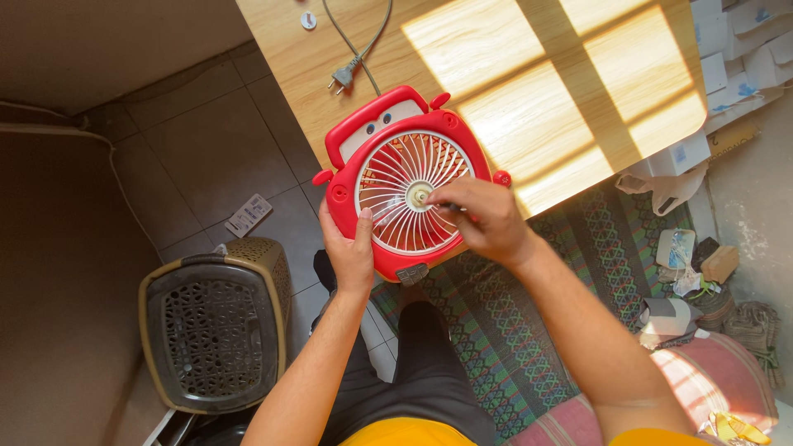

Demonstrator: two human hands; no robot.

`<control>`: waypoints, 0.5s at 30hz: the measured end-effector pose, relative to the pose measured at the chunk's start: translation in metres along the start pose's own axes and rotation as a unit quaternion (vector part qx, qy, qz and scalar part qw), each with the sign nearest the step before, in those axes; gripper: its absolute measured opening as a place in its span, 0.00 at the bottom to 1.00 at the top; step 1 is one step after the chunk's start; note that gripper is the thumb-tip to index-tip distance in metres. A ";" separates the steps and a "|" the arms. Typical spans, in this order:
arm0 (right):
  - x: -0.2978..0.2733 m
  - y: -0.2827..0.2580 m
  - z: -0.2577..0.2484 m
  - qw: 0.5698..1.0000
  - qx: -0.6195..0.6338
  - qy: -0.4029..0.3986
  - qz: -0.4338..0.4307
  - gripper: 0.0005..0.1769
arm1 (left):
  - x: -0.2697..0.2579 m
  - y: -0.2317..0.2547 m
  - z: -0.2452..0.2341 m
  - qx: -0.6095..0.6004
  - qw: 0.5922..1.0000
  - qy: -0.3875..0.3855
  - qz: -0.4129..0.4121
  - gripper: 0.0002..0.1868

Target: The person uses a screwdriver to remove the front grille and fan blade from a small red electric fan. They unscrew the central nut, detach the grille, and then remove the blade from the motor shaft.

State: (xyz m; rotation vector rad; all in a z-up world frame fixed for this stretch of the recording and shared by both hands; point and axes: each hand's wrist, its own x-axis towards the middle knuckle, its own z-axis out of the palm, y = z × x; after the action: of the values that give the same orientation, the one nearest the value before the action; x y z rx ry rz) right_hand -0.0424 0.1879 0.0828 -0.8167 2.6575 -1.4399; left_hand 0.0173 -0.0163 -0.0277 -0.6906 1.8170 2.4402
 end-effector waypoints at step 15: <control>-0.015 -0.016 0.034 0.972 -0.103 0.210 0.019 0.17 | 0.000 0.000 0.001 0.009 1.000 0.004 0.003 0.32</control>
State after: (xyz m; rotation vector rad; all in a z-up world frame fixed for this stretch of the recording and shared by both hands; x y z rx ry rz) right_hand -0.0146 0.1615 0.0723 -0.5088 3.1561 -1.4887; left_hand 0.0175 -0.0156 -0.0280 -0.6950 1.8453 2.4242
